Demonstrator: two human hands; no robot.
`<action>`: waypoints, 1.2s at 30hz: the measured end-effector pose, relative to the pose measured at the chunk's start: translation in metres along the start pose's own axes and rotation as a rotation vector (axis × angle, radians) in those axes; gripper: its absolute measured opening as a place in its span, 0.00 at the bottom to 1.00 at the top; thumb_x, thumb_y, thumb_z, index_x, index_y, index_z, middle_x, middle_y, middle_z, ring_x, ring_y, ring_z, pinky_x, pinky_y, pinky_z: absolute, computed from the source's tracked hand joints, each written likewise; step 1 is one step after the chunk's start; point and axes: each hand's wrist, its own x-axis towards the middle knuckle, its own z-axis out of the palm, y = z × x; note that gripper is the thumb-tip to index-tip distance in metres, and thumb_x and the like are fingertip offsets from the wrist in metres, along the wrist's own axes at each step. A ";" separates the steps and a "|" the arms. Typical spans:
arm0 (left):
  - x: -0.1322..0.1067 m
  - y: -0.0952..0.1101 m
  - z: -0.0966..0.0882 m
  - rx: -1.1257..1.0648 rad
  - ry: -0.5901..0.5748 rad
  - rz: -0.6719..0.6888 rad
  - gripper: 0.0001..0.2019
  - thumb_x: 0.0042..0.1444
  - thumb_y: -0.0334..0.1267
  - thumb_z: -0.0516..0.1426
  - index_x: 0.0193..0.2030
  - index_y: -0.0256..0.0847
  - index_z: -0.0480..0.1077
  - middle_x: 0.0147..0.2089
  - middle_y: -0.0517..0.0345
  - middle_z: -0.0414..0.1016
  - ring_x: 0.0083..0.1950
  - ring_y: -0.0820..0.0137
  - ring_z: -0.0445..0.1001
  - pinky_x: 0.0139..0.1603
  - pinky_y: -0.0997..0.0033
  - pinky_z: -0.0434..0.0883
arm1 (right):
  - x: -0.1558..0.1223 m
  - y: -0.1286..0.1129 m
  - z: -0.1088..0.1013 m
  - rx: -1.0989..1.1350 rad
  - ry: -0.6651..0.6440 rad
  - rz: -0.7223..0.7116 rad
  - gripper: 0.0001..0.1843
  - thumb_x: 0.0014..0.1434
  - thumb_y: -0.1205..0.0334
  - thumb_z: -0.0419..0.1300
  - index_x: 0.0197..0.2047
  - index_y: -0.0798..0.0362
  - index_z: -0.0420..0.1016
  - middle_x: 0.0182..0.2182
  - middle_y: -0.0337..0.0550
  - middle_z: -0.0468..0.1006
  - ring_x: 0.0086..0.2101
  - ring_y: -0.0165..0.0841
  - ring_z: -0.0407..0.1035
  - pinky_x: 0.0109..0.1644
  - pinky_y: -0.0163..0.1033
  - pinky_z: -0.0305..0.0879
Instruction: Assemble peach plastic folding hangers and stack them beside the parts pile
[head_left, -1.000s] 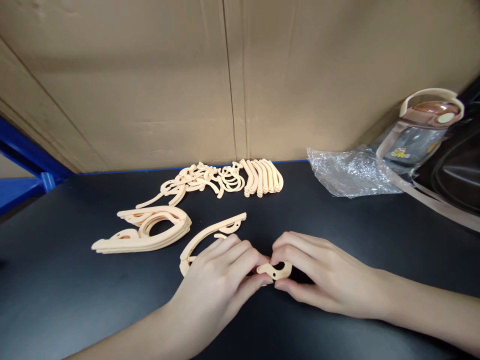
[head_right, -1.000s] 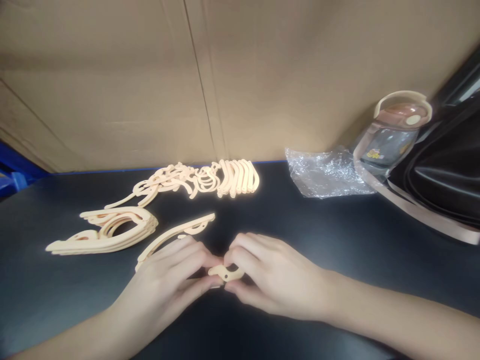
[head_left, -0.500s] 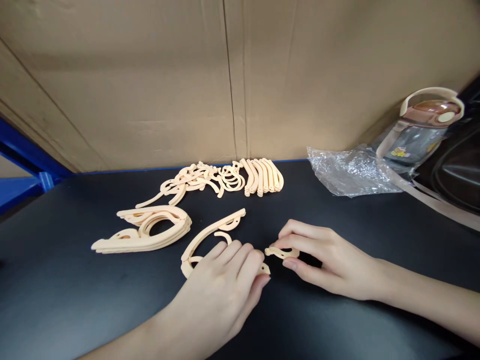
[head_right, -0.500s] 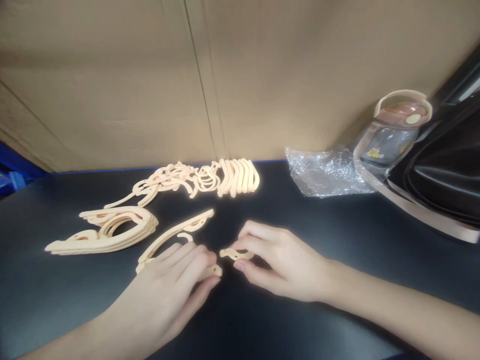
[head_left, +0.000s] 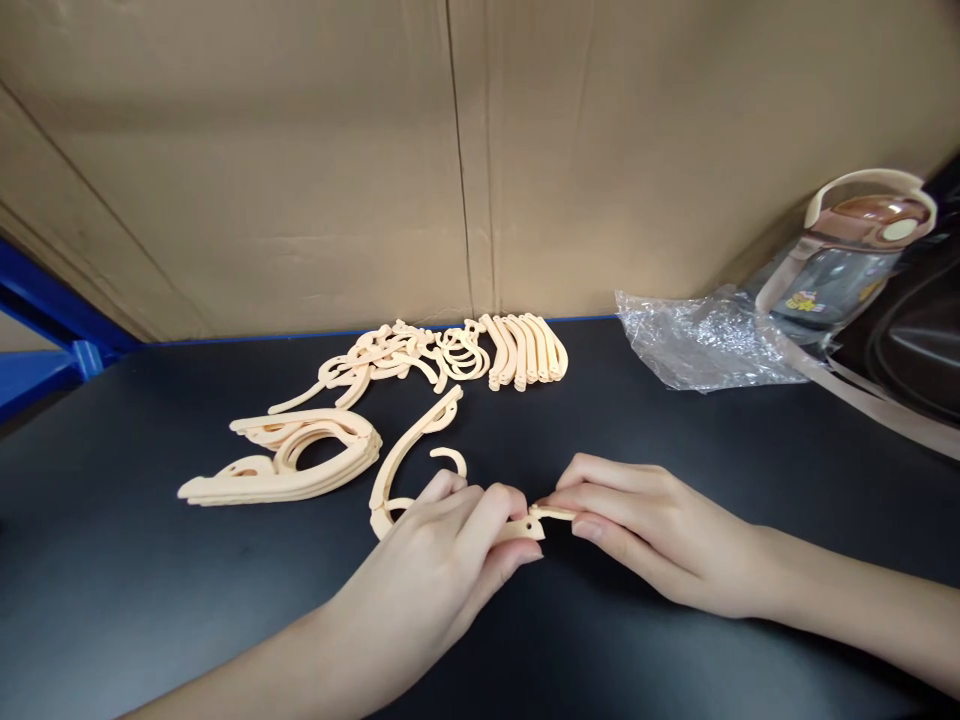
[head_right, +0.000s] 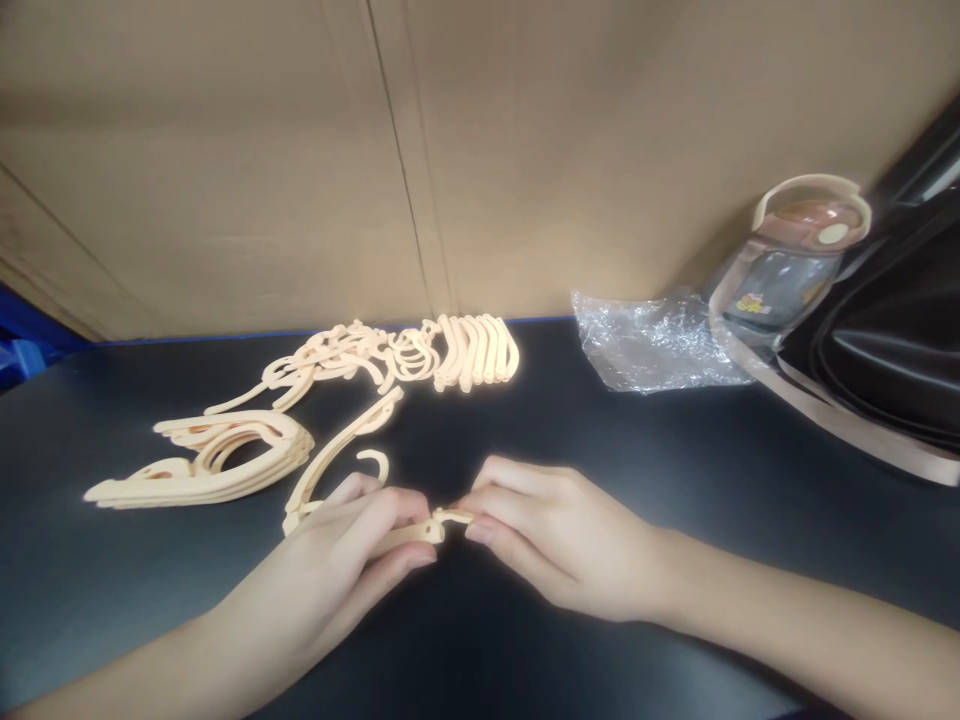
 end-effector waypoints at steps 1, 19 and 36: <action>0.000 0.000 0.000 0.004 -0.001 0.003 0.05 0.67 0.33 0.46 0.39 0.42 0.60 0.30 0.64 0.72 0.27 0.72 0.63 0.30 0.71 0.60 | 0.000 0.000 0.000 -0.027 0.005 -0.012 0.14 0.69 0.63 0.45 0.47 0.55 0.71 0.37 0.43 0.69 0.33 0.27 0.67 0.38 0.33 0.65; 0.001 0.004 -0.002 0.060 -0.023 0.101 0.09 0.68 0.32 0.42 0.35 0.43 0.55 0.28 0.65 0.69 0.23 0.73 0.65 0.30 0.71 0.64 | -0.007 -0.003 0.005 -0.529 0.101 -0.319 0.12 0.66 0.67 0.48 0.42 0.60 0.72 0.32 0.45 0.73 0.28 0.31 0.66 0.29 0.36 0.65; 0.000 0.006 -0.003 0.041 -0.086 0.120 0.11 0.70 0.37 0.37 0.41 0.41 0.57 0.35 0.60 0.75 0.30 0.73 0.71 0.34 0.71 0.66 | -0.010 -0.001 0.010 -0.775 0.225 -0.517 0.11 0.61 0.61 0.57 0.39 0.62 0.75 0.32 0.46 0.79 0.29 0.34 0.71 0.27 0.39 0.68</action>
